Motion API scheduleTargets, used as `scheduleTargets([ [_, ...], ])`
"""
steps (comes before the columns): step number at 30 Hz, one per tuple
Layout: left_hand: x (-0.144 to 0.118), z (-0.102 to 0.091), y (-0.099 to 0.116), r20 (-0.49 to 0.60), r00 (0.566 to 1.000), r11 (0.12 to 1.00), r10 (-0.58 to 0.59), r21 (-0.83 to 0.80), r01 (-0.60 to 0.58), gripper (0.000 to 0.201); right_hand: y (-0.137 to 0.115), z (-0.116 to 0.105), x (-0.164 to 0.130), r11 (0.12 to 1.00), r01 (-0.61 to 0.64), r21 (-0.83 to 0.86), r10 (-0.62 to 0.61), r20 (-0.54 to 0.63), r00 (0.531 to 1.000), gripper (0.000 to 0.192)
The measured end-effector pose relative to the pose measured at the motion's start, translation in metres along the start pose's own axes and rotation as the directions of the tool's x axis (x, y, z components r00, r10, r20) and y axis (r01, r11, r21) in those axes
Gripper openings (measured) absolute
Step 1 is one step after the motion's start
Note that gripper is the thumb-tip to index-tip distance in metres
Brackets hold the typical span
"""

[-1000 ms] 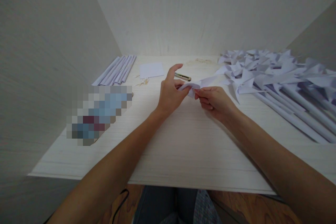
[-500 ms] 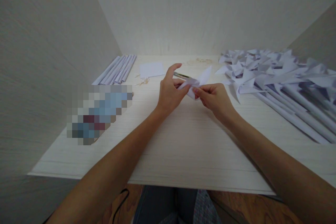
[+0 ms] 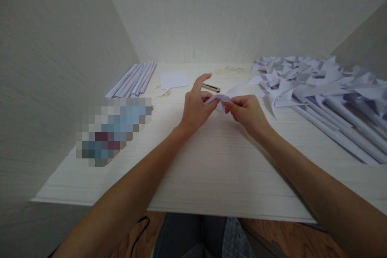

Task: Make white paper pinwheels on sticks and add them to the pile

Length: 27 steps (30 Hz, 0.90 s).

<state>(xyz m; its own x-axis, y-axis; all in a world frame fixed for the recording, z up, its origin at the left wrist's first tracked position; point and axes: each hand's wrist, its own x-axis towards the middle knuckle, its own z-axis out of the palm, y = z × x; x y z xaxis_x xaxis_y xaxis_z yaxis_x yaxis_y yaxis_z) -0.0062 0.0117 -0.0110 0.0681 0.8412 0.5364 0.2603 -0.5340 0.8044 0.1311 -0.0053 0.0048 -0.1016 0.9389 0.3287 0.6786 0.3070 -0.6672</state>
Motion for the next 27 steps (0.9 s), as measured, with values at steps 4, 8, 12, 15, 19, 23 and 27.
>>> scheduleTargets([
  [4, 0.001, -0.001, -0.002, -0.011, 1.000, 1.000, -0.016, -0.017, 0.016, 0.056, -0.008, 0.000, -0.006, 0.964, 0.105, -0.244, -0.128, -0.080, 0.989, 0.025],
  [8, 0.001, 0.000, -0.002, -0.015, 1.000, 0.999, -0.019, -0.028, 0.019, 0.056, -0.008, 0.003, -0.003, 0.998, 0.007, -0.063, -0.011, -0.060, 0.998, 0.028],
  [12, 0.001, 0.000, -0.001, -0.012, 1.000, 0.999, -0.017, -0.045, 0.017, 0.054, -0.002, 0.006, 0.000, 0.970, -0.135, 0.202, 0.133, 0.027, 0.991, 0.032],
  [15, 0.002, 0.000, 0.000, -0.020, 0.999, 0.998, -0.037, -0.052, 0.036, 0.054, -0.001, 0.007, -0.002, 0.998, -0.010, 0.066, 0.013, -0.047, 0.999, 0.029],
  [19, 0.001, 0.001, 0.000, -0.047, 0.996, 0.996, -0.073, -0.062, 0.070, 0.053, 0.002, 0.007, -0.006, 0.981, 0.128, -0.145, -0.143, -0.097, 0.985, 0.029],
  [23, 0.001, 0.002, 0.002, -0.050, 0.993, 0.991, -0.104, -0.086, 0.099, 0.051, 0.007, 0.009, -0.006, 0.970, 0.168, -0.174, -0.187, -0.098, 0.977, 0.031],
  [27, 0.000, 0.003, 0.003, -0.056, 0.989, 0.986, -0.136, -0.101, 0.130, 0.051, 0.009, 0.009, -0.007, 0.966, 0.186, -0.181, -0.206, -0.100, 0.973, 0.030],
])
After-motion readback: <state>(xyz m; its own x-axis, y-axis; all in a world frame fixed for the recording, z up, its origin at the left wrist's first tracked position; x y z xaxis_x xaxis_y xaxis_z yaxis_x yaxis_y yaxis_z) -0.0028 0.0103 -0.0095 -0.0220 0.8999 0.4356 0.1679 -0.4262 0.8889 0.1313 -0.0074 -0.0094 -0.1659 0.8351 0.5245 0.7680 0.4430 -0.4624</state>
